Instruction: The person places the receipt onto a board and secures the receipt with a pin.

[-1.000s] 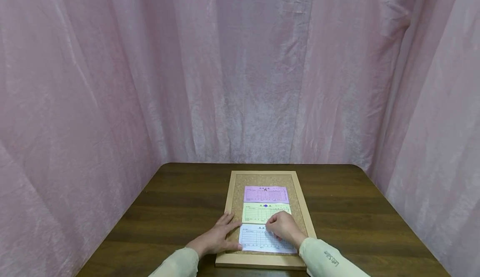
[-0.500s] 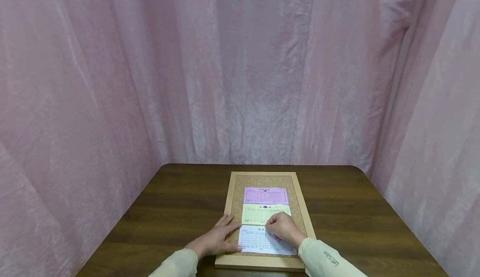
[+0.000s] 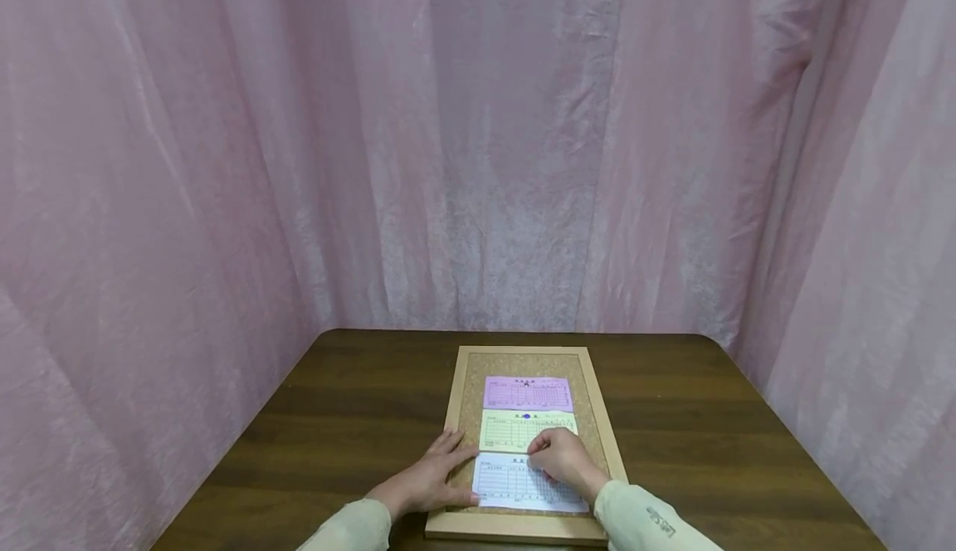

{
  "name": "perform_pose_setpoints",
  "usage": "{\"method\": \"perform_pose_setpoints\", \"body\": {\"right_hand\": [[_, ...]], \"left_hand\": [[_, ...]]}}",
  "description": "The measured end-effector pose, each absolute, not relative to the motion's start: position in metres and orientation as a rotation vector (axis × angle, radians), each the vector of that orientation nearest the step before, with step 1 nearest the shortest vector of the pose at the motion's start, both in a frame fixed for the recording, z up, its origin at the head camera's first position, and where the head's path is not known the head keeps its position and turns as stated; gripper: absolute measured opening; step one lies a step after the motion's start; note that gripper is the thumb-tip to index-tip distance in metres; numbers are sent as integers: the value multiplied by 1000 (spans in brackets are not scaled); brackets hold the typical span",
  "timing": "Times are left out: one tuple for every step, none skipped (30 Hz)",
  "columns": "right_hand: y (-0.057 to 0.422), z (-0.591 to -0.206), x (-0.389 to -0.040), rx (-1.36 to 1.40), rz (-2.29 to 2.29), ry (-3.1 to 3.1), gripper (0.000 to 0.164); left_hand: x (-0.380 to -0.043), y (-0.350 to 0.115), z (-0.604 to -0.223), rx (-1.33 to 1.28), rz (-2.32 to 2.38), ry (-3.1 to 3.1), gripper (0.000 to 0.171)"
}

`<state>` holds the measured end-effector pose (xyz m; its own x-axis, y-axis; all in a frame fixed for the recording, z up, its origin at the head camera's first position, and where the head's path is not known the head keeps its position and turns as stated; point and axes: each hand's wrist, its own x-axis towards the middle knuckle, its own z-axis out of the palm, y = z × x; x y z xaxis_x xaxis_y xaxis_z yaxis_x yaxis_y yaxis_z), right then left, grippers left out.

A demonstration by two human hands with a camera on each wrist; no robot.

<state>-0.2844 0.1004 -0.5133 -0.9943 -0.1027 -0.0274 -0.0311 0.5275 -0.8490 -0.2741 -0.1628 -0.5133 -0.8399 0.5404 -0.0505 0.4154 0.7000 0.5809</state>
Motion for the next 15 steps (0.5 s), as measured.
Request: {"method": "perform_pose_setpoints", "body": {"right_hand": [[100,-514,-284,-124,-1492,2676,10],[100,-514,-284,-139,-1500,2669,10],[101,-514,-283,-157,-1506,2666,10],[101,-515,-283,-175,-1515,2659,9],[102,-515,-283,-189,-1520,2657,9],[102,-515,-282,-202,-1527,2653,8],[103,-515,-282,-215,-1536,2646,8],[103,-513,-282,-222,-1543,2637,8],[104,-512,-281,-218,-1543,2631,8],[104,-510,-280,-213,-1548,2620,8],[104,-509,-279,-207,-1555,2612,8],[105,-507,-277,-203,-1559,2604,7],[105,-505,-276,-204,-1568,2597,7],[106,-504,-274,-213,-1578,2590,7],[107,-502,-272,-226,-1582,2590,7]], "left_hand": [[-274,-163,-513,774,836,2694,75],[-274,-164,-513,779,828,2696,75],[-274,-165,-513,786,821,2697,75],[-273,-165,-513,789,813,2702,75],[-273,-165,-513,796,805,2711,76],[-272,-165,-513,798,795,2720,76],[-272,-165,-513,802,789,2726,76],[-272,-165,-513,807,777,2737,76],[-272,-165,-513,812,765,2746,76],[-271,-165,-512,818,754,2755,76],[-271,-166,-511,823,746,2762,77],[-270,-166,-509,822,741,2766,78],[-270,-167,-508,820,739,2769,79],[-269,-168,-506,814,729,2777,79],[-269,-170,-505,809,722,2783,80]]}}
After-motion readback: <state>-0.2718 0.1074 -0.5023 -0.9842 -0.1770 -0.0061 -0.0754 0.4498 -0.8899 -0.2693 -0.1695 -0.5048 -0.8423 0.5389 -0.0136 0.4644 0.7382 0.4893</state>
